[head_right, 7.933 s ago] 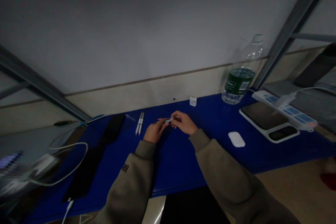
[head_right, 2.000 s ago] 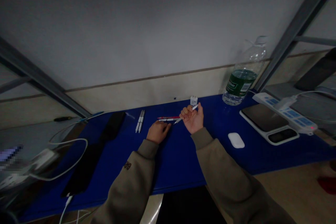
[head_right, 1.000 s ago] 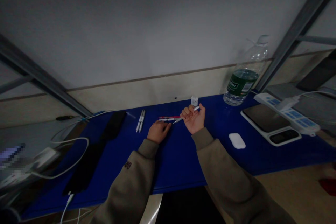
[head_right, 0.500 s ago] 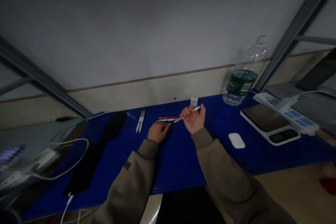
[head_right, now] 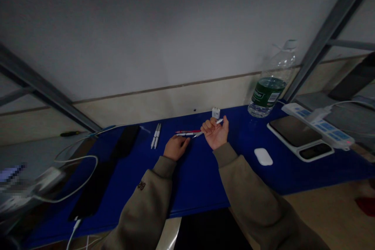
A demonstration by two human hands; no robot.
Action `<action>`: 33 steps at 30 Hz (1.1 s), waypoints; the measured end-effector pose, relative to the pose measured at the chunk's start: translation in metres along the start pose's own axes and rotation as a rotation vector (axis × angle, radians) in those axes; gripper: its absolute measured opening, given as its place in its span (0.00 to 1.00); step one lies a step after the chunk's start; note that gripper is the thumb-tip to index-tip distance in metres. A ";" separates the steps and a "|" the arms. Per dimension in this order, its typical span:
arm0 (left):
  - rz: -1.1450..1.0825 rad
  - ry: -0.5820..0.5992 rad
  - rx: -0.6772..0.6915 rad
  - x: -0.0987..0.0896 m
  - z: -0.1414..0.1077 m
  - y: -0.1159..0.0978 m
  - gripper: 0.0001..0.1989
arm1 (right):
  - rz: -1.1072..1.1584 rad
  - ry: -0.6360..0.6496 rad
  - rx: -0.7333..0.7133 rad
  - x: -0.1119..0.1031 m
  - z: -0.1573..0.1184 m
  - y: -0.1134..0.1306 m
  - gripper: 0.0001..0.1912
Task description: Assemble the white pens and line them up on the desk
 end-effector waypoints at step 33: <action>0.031 -0.004 0.034 0.000 -0.001 -0.002 0.25 | -0.019 0.042 0.011 -0.002 0.001 -0.002 0.22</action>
Point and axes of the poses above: each hand's wrist, its own z-axis towards the middle knuckle, its own x-axis out of the palm, y = z × x, the point moved 7 cm from there along z, towards the middle knuckle, and after that the axes turned 14 degrees about -y, right-handed, at the moved point
